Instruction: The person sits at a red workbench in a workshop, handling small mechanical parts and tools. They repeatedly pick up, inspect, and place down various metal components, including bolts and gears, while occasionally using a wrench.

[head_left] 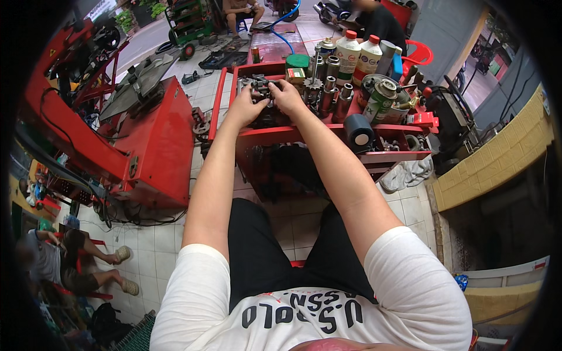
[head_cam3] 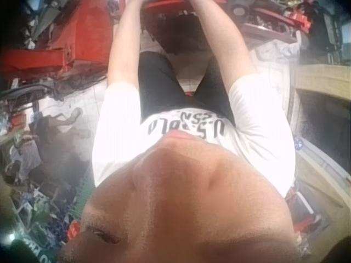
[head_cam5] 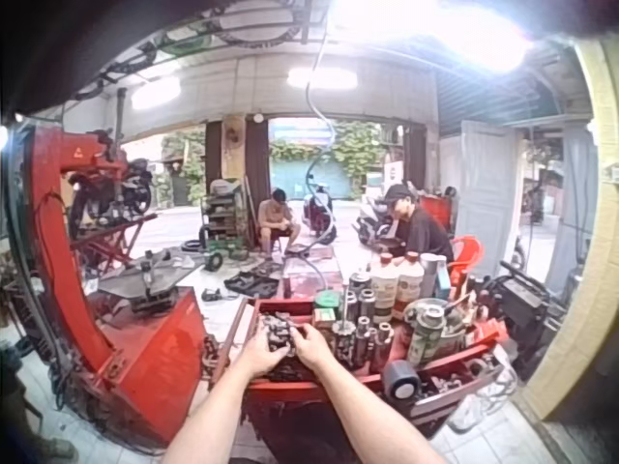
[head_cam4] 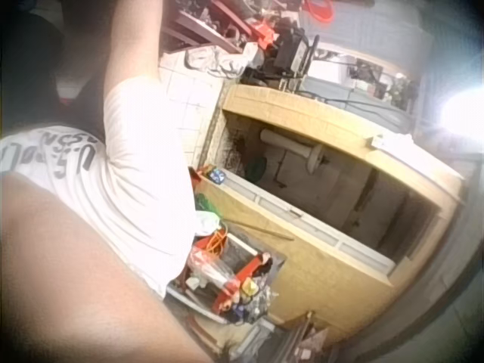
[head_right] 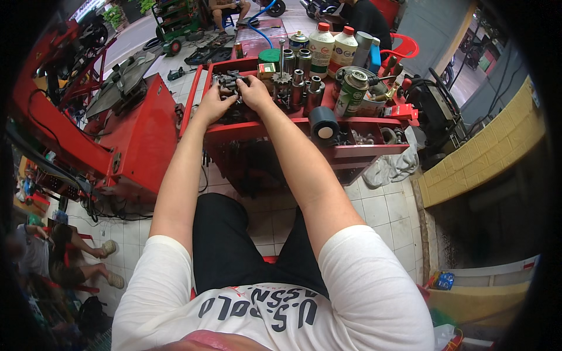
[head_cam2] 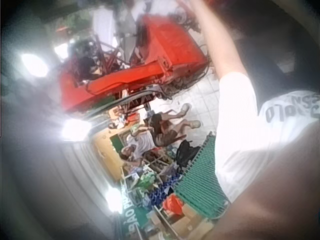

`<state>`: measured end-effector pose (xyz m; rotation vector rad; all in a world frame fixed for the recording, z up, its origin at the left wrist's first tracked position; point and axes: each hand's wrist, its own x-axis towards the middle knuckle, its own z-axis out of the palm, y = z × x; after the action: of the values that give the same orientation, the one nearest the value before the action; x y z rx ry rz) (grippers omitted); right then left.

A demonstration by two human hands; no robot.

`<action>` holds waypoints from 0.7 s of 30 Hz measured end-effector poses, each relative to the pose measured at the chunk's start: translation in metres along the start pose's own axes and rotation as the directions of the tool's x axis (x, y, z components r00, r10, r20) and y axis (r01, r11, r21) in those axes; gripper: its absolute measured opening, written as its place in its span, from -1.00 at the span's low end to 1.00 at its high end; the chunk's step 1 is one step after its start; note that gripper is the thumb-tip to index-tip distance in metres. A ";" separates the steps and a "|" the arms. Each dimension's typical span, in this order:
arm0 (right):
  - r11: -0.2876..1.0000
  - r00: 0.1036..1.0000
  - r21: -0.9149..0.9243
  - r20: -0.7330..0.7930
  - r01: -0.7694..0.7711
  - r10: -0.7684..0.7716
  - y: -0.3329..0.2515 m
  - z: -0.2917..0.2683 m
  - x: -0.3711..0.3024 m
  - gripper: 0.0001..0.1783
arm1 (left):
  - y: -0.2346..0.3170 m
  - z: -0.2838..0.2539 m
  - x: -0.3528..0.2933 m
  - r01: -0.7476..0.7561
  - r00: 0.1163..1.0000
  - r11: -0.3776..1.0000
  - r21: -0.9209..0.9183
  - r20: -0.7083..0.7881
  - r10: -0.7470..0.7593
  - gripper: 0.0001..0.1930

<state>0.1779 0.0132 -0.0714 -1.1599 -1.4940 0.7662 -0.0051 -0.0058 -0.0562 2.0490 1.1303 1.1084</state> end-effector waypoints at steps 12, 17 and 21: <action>0.997 0.999 0.076 -0.032 -0.007 0.010 -0.022 -0.006 -0.015 -0.25 | 0.041 0.003 -0.012 0.091 0.974 0.992 0.088 0.198 -0.107 -0.70; 0.991 0.993 0.082 -0.044 -0.107 0.110 -0.056 -0.014 -0.033 -0.26 | 0.040 0.002 -0.015 0.060 0.977 0.998 -0.007 0.207 -0.057 -0.72; 0.991 0.994 0.096 -0.058 -0.091 0.096 -0.059 -0.021 -0.032 -0.26 | 0.044 0.006 -0.013 0.026 0.982 1.000 -0.016 0.190 -0.022 -0.73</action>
<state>0.1822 -0.0384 -0.0236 -1.1794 -1.3460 0.8470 0.0146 -0.0394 -0.0312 2.0716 1.0428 0.8873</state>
